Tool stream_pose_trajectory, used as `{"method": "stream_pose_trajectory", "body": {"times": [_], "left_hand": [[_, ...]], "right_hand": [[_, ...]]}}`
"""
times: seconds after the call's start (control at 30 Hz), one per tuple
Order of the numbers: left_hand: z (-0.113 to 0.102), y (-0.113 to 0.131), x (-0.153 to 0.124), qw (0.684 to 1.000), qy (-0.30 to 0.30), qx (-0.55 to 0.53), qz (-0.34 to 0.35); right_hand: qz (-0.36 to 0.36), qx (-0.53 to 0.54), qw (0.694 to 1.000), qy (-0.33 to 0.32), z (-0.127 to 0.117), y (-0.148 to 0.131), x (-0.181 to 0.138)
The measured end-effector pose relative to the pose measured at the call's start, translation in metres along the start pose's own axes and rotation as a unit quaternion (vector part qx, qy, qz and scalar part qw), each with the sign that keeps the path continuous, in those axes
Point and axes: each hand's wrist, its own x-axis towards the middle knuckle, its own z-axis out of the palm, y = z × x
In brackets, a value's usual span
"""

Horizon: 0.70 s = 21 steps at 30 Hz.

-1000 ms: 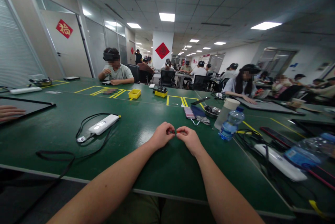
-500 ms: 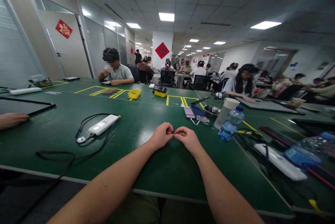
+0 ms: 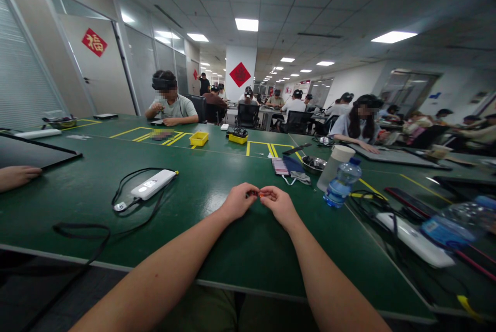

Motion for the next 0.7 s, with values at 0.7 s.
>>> {"method": "stream_pose_trajectory", "body": {"times": [0.7], "left_hand": [[0.0007, -0.004, 0.0005, 1.0, 0.011, 0.001, 0.029]], "right_hand": [[-0.013, 0.029, 0.999, -0.019, 0.0001, -0.0027, -0.0015]]}}
